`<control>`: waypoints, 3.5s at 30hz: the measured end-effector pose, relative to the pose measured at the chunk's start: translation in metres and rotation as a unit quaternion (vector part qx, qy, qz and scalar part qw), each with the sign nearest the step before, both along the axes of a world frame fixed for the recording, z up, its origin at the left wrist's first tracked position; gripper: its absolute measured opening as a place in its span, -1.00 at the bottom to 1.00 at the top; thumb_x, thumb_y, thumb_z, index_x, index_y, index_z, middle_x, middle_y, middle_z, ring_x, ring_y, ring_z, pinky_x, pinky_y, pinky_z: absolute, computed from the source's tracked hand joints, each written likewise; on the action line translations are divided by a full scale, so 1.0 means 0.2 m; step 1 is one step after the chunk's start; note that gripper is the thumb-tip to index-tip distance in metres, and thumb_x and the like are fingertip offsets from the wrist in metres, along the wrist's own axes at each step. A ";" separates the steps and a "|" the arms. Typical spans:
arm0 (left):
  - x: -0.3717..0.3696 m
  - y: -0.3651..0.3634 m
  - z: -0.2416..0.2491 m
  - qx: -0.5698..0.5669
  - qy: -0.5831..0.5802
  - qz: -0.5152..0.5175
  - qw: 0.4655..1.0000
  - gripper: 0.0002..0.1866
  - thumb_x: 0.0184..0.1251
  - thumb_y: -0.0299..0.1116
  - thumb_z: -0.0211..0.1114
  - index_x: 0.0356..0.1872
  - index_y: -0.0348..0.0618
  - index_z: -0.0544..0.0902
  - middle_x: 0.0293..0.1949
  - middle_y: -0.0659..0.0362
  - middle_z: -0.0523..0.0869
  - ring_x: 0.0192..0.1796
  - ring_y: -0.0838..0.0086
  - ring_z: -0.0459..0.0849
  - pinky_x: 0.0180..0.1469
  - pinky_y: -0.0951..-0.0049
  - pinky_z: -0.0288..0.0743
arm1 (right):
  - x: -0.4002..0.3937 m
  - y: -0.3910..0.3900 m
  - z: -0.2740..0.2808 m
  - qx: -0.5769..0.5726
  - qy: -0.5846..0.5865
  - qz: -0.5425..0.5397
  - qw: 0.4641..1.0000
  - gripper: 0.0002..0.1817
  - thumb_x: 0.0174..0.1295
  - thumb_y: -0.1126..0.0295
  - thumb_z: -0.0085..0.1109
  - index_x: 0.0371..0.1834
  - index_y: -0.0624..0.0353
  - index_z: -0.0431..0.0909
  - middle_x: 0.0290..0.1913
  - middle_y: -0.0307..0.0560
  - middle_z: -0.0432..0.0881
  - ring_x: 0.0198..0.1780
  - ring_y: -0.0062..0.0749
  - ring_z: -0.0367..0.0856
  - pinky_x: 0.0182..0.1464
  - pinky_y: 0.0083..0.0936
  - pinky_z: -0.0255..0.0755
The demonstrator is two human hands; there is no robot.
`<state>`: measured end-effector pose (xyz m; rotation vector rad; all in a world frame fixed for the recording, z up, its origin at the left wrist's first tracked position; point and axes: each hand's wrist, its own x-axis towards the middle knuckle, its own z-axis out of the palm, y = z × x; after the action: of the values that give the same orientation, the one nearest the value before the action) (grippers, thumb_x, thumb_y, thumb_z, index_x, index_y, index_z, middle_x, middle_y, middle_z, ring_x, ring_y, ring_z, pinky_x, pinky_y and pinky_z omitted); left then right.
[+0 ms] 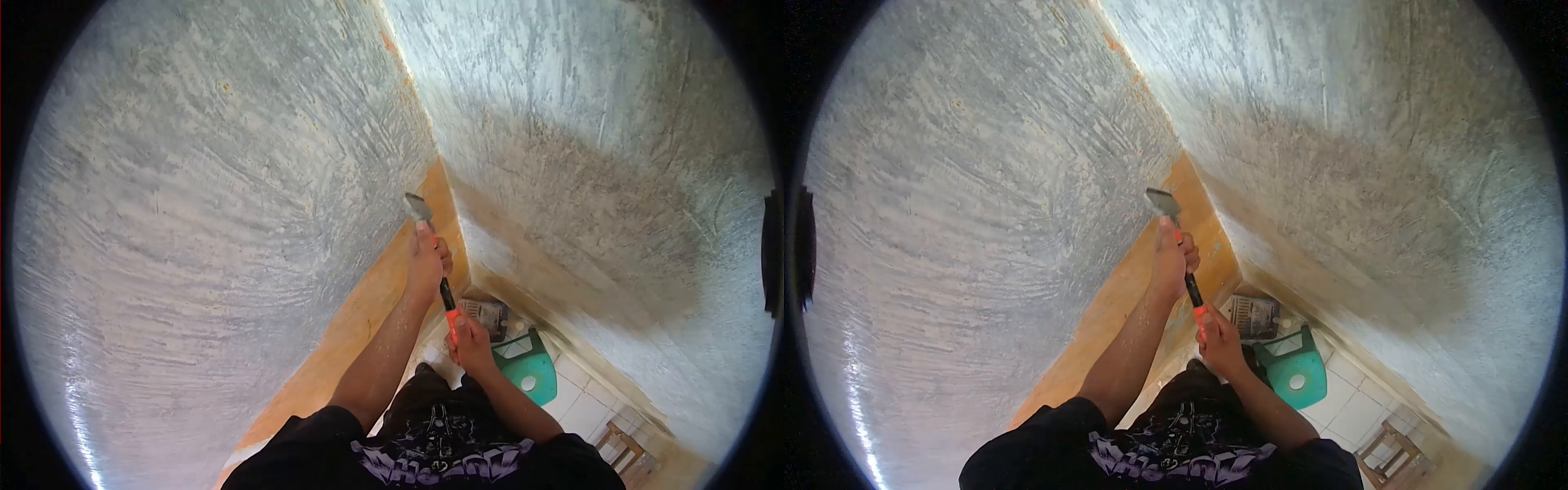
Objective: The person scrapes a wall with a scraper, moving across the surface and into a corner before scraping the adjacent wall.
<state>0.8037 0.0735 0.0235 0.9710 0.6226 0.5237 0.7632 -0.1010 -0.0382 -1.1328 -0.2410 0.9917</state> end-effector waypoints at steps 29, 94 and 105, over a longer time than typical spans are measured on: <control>0.12 -0.02 0.05 0.058 0.015 0.062 0.996 -0.62 0.62 0.10 -0.15 -0.21 0.01 0.32 -0.63 0.40 0.23 -0.69 0.71 0.15 -0.65 0.60 0.03 | 0.06 0.06 -0.04 0.002 -0.003 -0.024 1.000 -0.39 0.55 -0.03 -0.16 0.42 0.22 0.30 -0.60 -0.27 0.37 -0.74 -0.66 0.21 -0.70 -0.65 0.19; -1.18 -0.19 -0.21 -0.009 -0.147 0.186 0.971 -0.44 0.54 0.32 -0.38 -0.15 0.00 0.26 -0.24 0.15 0.53 -0.08 0.29 0.66 0.06 0.09 0.59 | 0.18 0.17 -0.05 -0.088 -0.354 0.441 0.820 -0.56 0.52 0.04 -0.10 -0.33 0.18 0.49 -0.69 -0.34 0.32 -0.71 -0.69 0.23 -0.64 -0.63 0.13; -1.22 -0.19 -0.26 -0.016 -0.213 0.147 0.966 -0.46 0.54 0.31 -0.39 -0.18 0.03 0.23 -0.22 0.14 0.49 -0.01 0.29 0.61 0.05 0.08 0.58 | 0.17 0.19 0.00 -0.078 -0.473 0.407 0.778 -0.57 0.47 0.09 0.03 -0.43 0.22 0.51 -0.64 -0.34 0.38 -0.57 -0.67 0.33 -0.50 -0.57 0.21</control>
<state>0.5604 0.0362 -0.0289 0.7057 0.3843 0.9553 0.7977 -0.0636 -0.0385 -1.6641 -1.6038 1.0934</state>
